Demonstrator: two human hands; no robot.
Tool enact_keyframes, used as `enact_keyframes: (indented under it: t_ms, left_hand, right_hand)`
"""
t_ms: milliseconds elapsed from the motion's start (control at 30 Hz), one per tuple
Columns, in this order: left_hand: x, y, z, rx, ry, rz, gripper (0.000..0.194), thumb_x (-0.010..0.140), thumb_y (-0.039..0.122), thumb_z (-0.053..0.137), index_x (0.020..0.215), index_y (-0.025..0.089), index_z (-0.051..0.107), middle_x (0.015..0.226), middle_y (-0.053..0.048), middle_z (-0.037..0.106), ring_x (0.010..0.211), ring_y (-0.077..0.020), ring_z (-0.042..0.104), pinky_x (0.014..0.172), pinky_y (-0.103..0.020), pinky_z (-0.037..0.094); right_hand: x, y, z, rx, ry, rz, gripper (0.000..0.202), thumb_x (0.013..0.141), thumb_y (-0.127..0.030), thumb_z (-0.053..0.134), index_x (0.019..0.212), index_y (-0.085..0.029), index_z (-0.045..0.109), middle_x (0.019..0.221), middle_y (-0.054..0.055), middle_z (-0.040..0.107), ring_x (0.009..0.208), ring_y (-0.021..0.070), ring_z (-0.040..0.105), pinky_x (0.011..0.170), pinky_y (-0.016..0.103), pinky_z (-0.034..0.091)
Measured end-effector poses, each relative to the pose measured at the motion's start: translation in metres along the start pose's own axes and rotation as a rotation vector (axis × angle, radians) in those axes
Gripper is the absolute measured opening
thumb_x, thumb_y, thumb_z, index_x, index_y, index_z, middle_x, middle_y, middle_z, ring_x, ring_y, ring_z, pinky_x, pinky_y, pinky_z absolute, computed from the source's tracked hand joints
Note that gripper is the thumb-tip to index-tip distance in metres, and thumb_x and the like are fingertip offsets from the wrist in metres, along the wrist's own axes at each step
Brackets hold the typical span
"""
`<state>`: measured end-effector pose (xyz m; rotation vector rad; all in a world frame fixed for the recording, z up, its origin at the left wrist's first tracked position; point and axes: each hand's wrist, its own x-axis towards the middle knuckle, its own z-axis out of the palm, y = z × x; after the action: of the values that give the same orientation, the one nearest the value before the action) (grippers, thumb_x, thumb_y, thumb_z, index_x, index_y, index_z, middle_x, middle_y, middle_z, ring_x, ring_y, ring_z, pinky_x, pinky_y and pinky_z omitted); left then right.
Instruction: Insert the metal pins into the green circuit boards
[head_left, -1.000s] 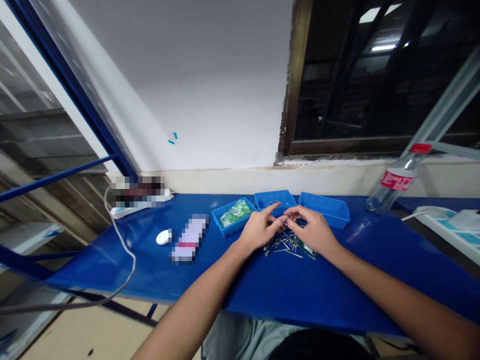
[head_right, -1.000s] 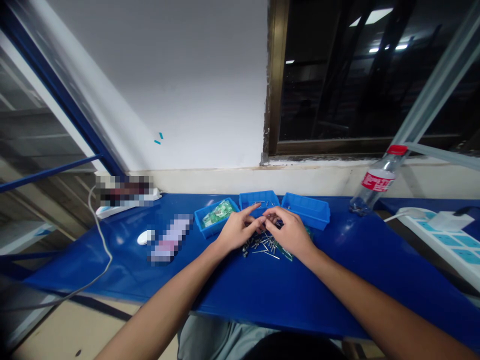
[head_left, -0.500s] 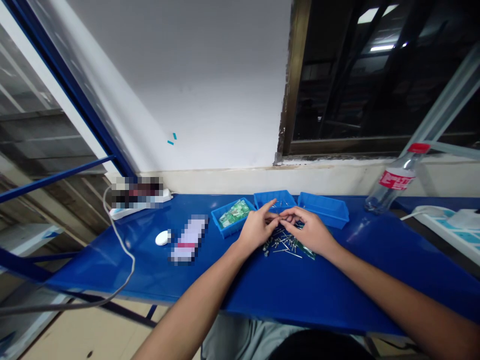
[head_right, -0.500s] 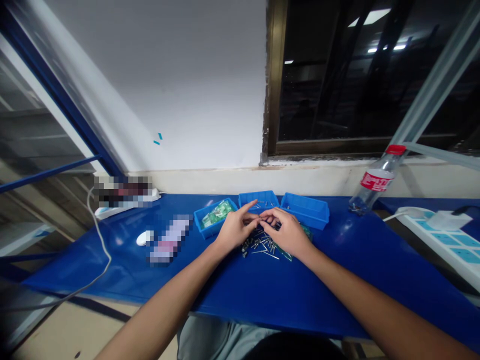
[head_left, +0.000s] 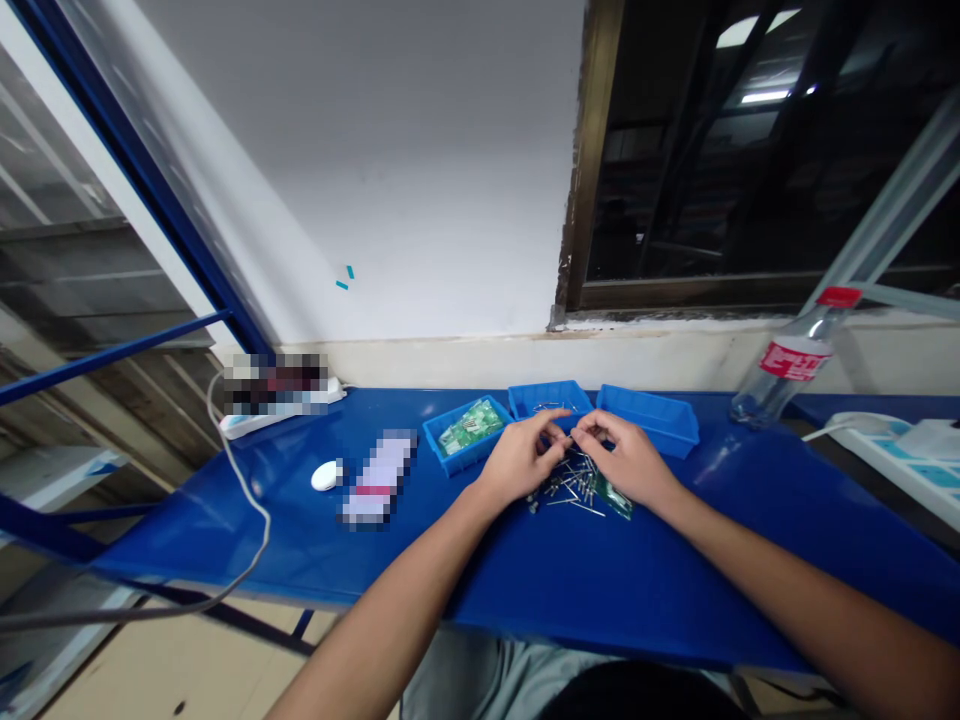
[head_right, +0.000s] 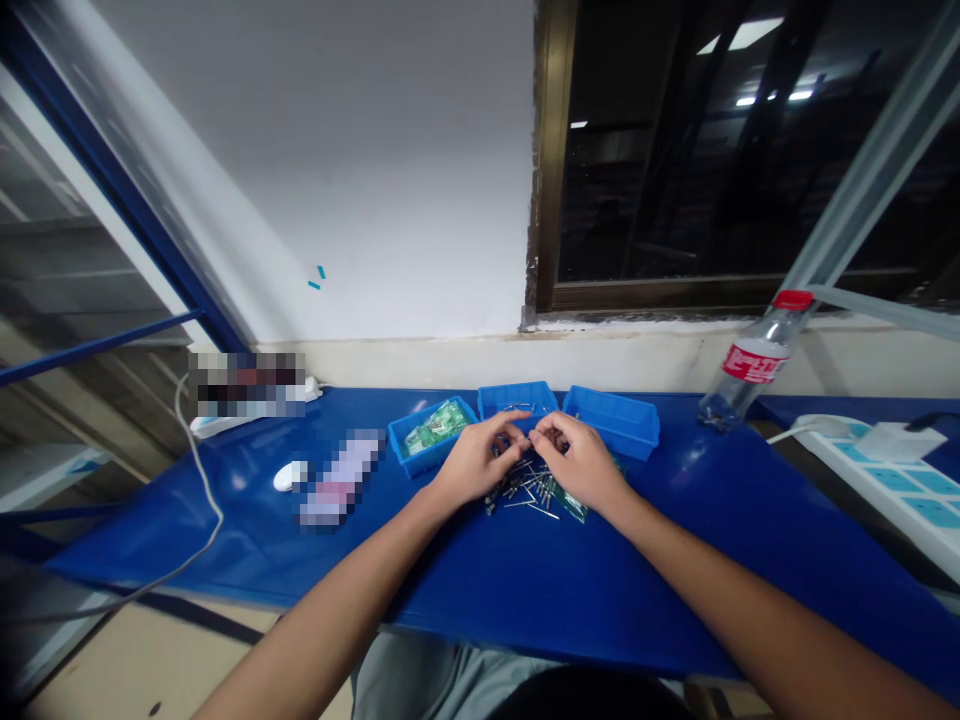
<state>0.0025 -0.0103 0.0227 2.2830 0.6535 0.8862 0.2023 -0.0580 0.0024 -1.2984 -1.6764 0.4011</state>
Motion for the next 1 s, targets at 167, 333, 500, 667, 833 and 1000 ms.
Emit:
enact_keyframes:
  t_ms: [167, 333, 500, 667, 833, 1000]
  left_hand:
    - [0.002, 0.004, -0.003, -0.084, 0.127, -0.023, 0.034, 0.101, 0.033, 0.056, 0.133, 0.021, 0.06, 0.109, -0.007, 0.073, 0.098, -0.0191, 0.07, 0.085, -0.03, 0.058]
    - [0.003, 0.0, 0.0, -0.192, 0.126, -0.049, 0.048, 0.1, 0.031, 0.059, 0.145, 0.021, 0.048, 0.109, -0.007, 0.072, 0.1, -0.0191, 0.071, 0.083, -0.03, 0.058]
    - [0.003, -0.001, -0.001, -0.192, 0.157, -0.071, 0.058, 0.1, 0.035, 0.06, 0.152, 0.021, 0.04, 0.113, -0.009, 0.072, 0.101, -0.0194, 0.07, 0.081, -0.03, 0.058]
    - [0.003, -0.002, -0.002, -0.188, 0.169, -0.081, 0.052, 0.102, 0.034, 0.055, 0.15, 0.021, 0.042, 0.115, -0.009, 0.072, 0.104, -0.0201, 0.07, 0.082, -0.031, 0.058]
    - [0.002, 0.0, -0.003, -0.165, 0.191, -0.091, 0.048, 0.103, 0.037, 0.052, 0.148, 0.021, 0.045, 0.115, -0.009, 0.072, 0.103, -0.0206, 0.07, 0.081, -0.03, 0.058]
    - [0.001, -0.001, -0.004, -0.147, 0.215, -0.072, 0.046, 0.104, 0.037, 0.05, 0.147, 0.021, 0.047, 0.114, -0.009, 0.072, 0.101, -0.0205, 0.071, 0.084, -0.031, 0.058]
  right_hand:
    - [0.0, -0.007, -0.002, -0.055, -0.092, -0.109, 0.026, 0.103, -0.037, 0.049, 0.094, -0.025, 0.071, 0.095, 0.005, 0.073, 0.091, 0.0234, 0.067, 0.084, 0.036, 0.053]
    - [0.0, -0.009, 0.0, -0.135, -0.109, -0.188, 0.024, 0.102, -0.033, 0.051, 0.096, -0.025, 0.073, 0.097, 0.006, 0.074, 0.087, 0.0229, 0.068, 0.08, 0.036, 0.053]
    - [0.007, -0.001, -0.003, -0.111, -0.014, -0.041, 0.024, 0.099, -0.039, 0.055, 0.093, -0.025, 0.073, 0.088, 0.004, 0.075, 0.077, 0.0219, 0.069, 0.07, 0.034, 0.052]
    - [0.017, 0.007, -0.007, -0.13, -0.02, 0.009, 0.031, 0.101, -0.043, 0.051, 0.09, -0.024, 0.073, 0.079, 0.003, 0.076, 0.068, 0.0208, 0.069, 0.063, 0.032, 0.051]
    - [0.015, 0.001, -0.005, -0.34, -0.073, -0.178, 0.031, 0.102, -0.039, 0.054, 0.081, -0.024, 0.071, 0.076, 0.003, 0.073, 0.07, 0.0215, 0.066, 0.069, 0.035, 0.051]
    - [0.005, -0.015, 0.005, -0.305, -0.318, -0.478, 0.024, 0.102, -0.029, 0.055, 0.12, -0.028, 0.071, 0.125, 0.008, 0.072, 0.122, 0.0278, 0.06, 0.107, 0.047, 0.047]
